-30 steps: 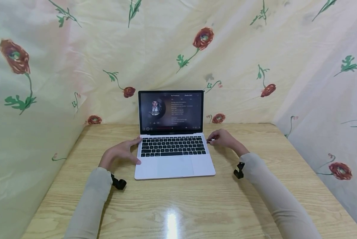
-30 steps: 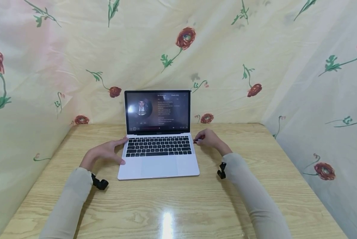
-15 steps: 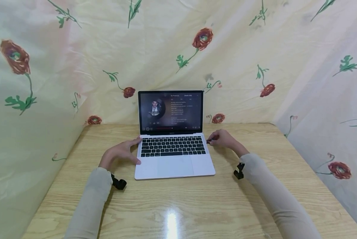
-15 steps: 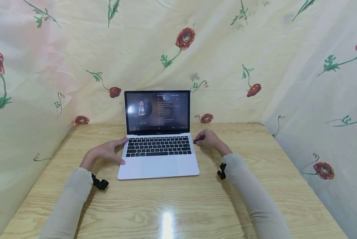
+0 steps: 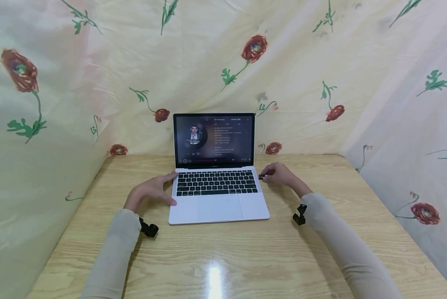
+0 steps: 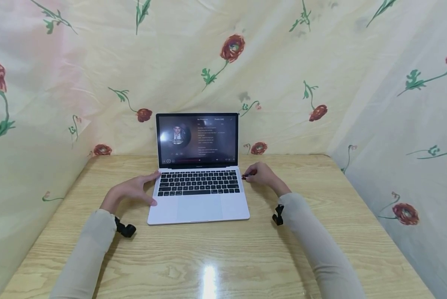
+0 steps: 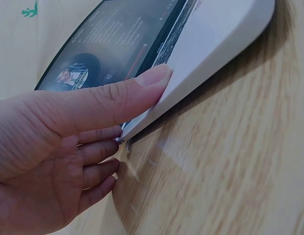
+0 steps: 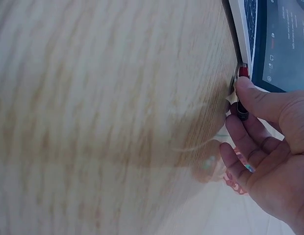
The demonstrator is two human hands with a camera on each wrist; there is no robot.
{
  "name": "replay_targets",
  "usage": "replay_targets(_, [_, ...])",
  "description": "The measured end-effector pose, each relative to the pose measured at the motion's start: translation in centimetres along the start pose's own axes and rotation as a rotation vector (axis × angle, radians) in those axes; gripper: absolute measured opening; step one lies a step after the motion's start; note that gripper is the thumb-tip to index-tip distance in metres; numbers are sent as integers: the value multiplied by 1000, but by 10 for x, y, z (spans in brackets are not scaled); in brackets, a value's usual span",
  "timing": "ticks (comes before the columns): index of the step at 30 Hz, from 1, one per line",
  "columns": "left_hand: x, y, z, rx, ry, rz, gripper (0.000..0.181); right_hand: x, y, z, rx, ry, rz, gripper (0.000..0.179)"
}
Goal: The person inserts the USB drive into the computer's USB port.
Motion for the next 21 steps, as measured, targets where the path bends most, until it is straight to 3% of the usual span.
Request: replay_targets(21, [1, 0, 0, 7, -7, -6, 120, 3, -2, 1, 14, 20, -17, 19])
Point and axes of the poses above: each hand's wrist, its own y-axis away from the middle knuckle, its own z-axis out of the palm, x = y × z, the point moved 1 cm from there along -y, towards the middle knuckle, and after that the axes turned 12 degrees about -z, right-handed, at the moved point
